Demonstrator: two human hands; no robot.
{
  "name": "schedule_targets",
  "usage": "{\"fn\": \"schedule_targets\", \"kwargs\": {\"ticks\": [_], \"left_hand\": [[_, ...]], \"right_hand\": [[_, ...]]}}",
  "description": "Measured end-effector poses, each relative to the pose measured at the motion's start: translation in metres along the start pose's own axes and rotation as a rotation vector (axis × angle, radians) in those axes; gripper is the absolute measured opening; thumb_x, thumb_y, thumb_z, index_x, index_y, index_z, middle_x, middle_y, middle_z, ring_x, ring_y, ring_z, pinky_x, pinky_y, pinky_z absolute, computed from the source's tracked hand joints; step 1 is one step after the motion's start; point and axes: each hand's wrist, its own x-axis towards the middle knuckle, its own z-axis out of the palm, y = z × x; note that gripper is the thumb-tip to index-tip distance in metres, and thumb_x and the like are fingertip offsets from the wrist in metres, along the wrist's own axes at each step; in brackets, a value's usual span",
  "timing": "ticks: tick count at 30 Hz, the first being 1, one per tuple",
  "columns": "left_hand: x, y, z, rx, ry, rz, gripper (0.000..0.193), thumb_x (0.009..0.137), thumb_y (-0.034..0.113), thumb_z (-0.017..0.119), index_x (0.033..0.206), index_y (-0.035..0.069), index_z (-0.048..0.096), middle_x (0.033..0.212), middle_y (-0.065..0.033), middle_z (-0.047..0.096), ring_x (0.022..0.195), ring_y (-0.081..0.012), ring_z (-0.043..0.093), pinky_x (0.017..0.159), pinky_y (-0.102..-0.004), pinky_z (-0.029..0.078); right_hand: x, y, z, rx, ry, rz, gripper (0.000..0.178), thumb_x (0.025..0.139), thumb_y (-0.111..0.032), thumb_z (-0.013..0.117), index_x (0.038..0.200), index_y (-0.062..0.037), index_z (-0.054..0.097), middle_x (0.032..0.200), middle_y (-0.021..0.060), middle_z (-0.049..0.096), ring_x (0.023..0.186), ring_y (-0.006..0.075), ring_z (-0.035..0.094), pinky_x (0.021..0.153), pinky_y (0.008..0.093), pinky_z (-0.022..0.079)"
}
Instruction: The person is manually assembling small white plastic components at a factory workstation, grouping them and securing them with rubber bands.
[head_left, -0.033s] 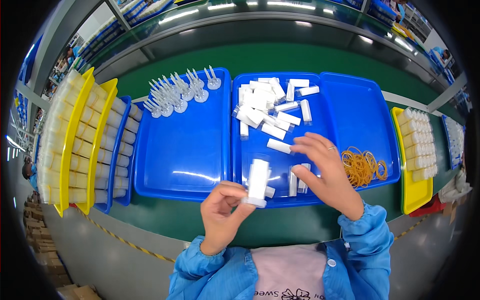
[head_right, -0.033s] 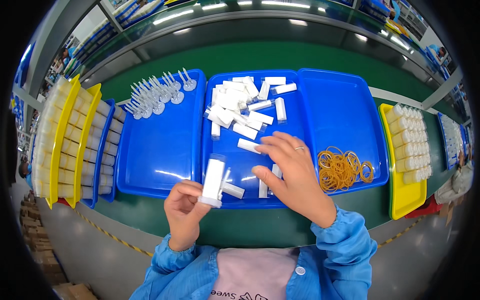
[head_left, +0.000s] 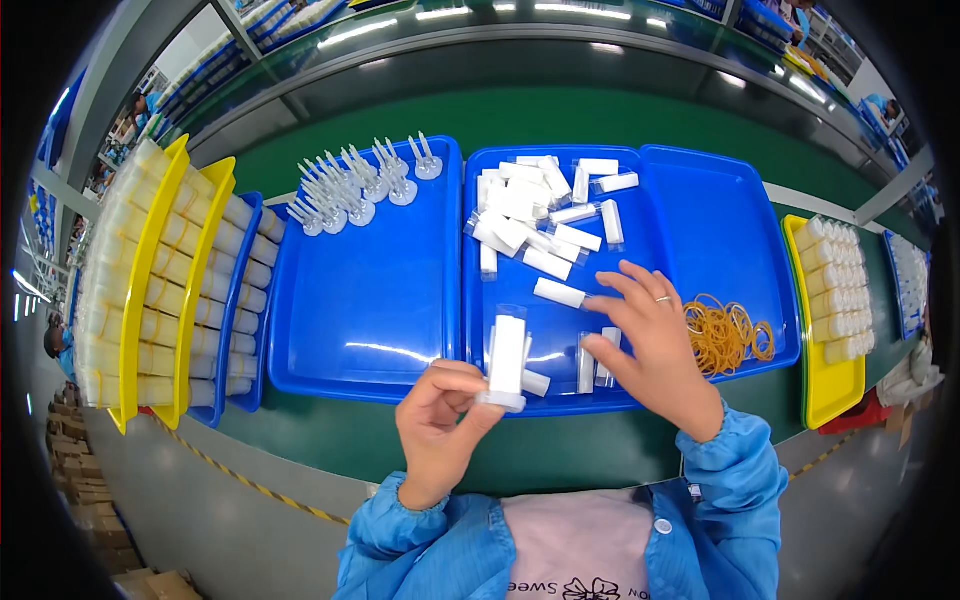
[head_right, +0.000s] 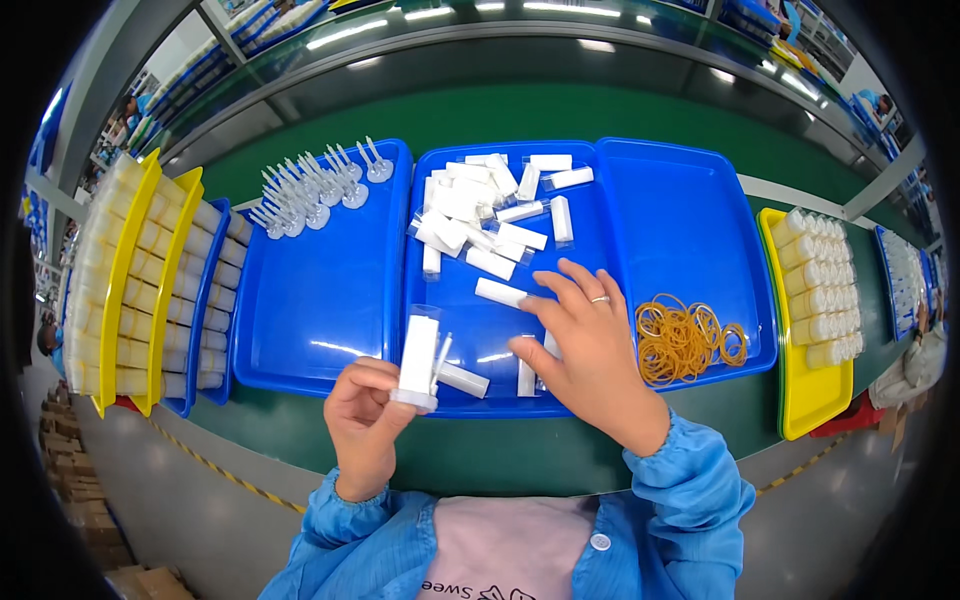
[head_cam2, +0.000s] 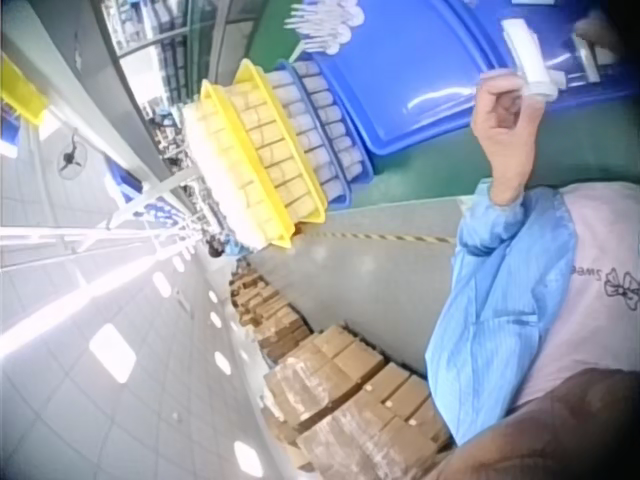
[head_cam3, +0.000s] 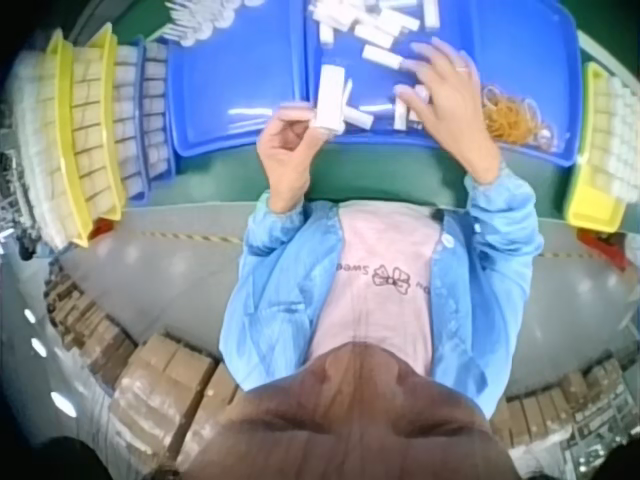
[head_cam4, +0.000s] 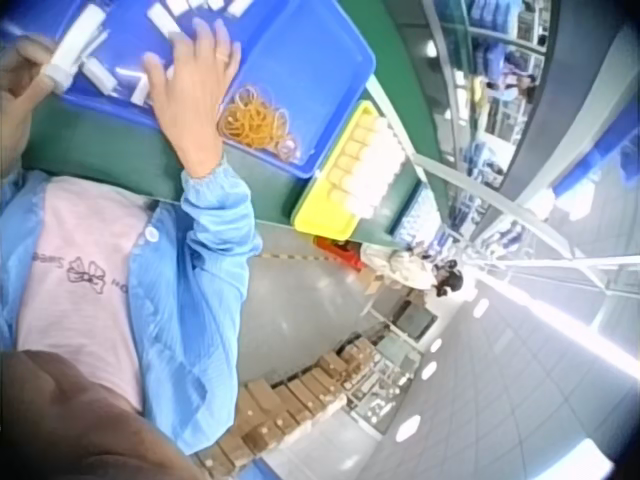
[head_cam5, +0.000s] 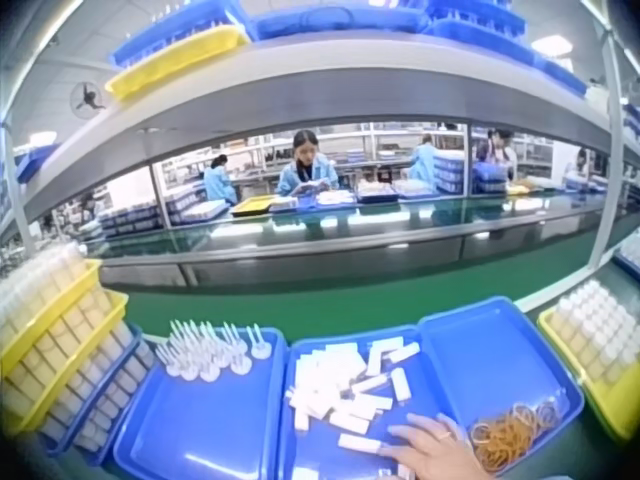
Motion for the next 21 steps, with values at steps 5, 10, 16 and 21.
{"fn": "schedule_targets", "kwargs": {"ticks": [5,10,16,21], "left_hand": [[0.003,0.003,-0.008,0.034,0.044,0.010,0.018,0.082,-0.005,0.069,0.098,-0.004,0.061,0.102,-0.0110,0.058,0.090,-0.0158,0.061,0.081,-0.0290,0.051],[-0.005,0.007,-0.011,0.242,-0.054,0.106,0.016,0.080,-0.004,0.070,0.096,-0.002,0.068,0.099,-0.0110,0.060,0.090,-0.0175,0.060,0.080,-0.0284,0.049],[-0.005,0.014,0.013,0.410,-0.214,0.192,0.017,0.076,-0.005,0.071,0.090,0.005,0.074,0.092,-0.0086,0.063,0.082,-0.0180,0.060,0.069,-0.0283,0.048],[-0.003,0.015,0.019,0.534,-0.259,0.272,0.018,0.072,-0.006,0.073,0.086,0.006,0.074,0.087,-0.0064,0.064,0.080,-0.0188,0.059,0.065,-0.0276,0.047]], "right_hand": [[-0.008,-0.003,0.010,0.116,-0.044,-0.003,0.023,0.072,-0.015,0.077,0.081,-0.0088,0.057,0.113,0.0095,0.058,0.122,0.0333,0.047,0.104,0.0528,0.030],[-0.002,0.012,-0.001,0.955,0.167,0.285,0.020,0.081,-0.007,0.071,0.094,-0.0068,0.055,0.090,0.0066,0.062,0.091,0.0174,0.060,0.086,0.0295,0.045],[0.013,0.005,-0.012,1.373,0.274,0.475,0.029,0.090,-0.016,0.067,0.110,-0.0028,0.052,0.090,0.0043,0.061,0.086,0.0087,0.056,0.081,0.0240,0.044],[0.014,-0.002,-0.006,1.368,0.170,0.487,0.025,0.089,-0.016,0.068,0.105,-0.0029,0.055,0.090,0.0027,0.061,0.086,0.0074,0.055,0.080,0.0224,0.043]]}}
